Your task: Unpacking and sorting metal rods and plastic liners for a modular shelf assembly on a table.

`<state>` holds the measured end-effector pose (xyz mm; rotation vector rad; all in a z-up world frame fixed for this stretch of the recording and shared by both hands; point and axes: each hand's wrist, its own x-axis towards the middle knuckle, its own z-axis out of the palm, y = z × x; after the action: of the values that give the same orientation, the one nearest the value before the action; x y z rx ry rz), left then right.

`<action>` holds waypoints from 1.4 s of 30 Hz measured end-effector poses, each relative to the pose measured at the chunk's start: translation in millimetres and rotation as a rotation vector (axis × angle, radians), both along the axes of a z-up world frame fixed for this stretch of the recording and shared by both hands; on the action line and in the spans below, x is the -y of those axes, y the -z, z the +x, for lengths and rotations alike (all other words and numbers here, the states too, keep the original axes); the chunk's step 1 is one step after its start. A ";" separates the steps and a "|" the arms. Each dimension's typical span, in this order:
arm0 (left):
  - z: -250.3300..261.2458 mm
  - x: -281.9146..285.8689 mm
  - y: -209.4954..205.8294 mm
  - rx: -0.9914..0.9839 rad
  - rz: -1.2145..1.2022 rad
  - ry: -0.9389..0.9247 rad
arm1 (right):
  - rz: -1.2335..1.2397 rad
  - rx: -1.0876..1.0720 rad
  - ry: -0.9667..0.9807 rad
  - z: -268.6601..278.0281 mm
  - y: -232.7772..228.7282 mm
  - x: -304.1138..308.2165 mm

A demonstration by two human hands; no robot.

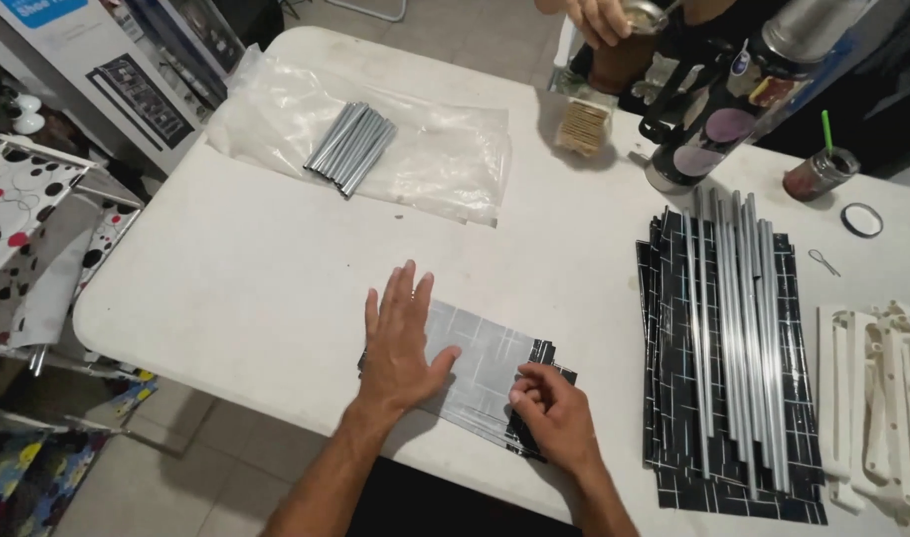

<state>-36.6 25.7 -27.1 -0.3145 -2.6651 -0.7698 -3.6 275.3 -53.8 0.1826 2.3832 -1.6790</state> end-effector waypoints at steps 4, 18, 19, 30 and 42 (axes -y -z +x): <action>35.8 1.2 -2.0 -0.009 0.119 0.076 | -0.076 0.043 -0.006 5.0 1.2 -4.2; 20.2 -33.4 -15.3 -0.147 0.484 0.180 | 0.093 -0.050 0.250 64.8 19.7 -69.5; -1.8 -40.2 -18.4 -0.159 0.487 0.179 | 0.095 -0.061 0.248 63.5 24.2 -69.2; -173.8 -101.4 -37.1 -0.240 0.238 0.034 | 0.300 -0.083 0.173 63.5 29.1 -61.1; -227.7 -122.6 -33.0 0.217 0.404 -0.038 | 0.286 -0.065 0.188 60.8 43.3 -68.7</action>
<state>-264.4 148.3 5.8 -0.0779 -2.6131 -1.3675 57.2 344.1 -97.1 0.4157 2.7232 -1.4258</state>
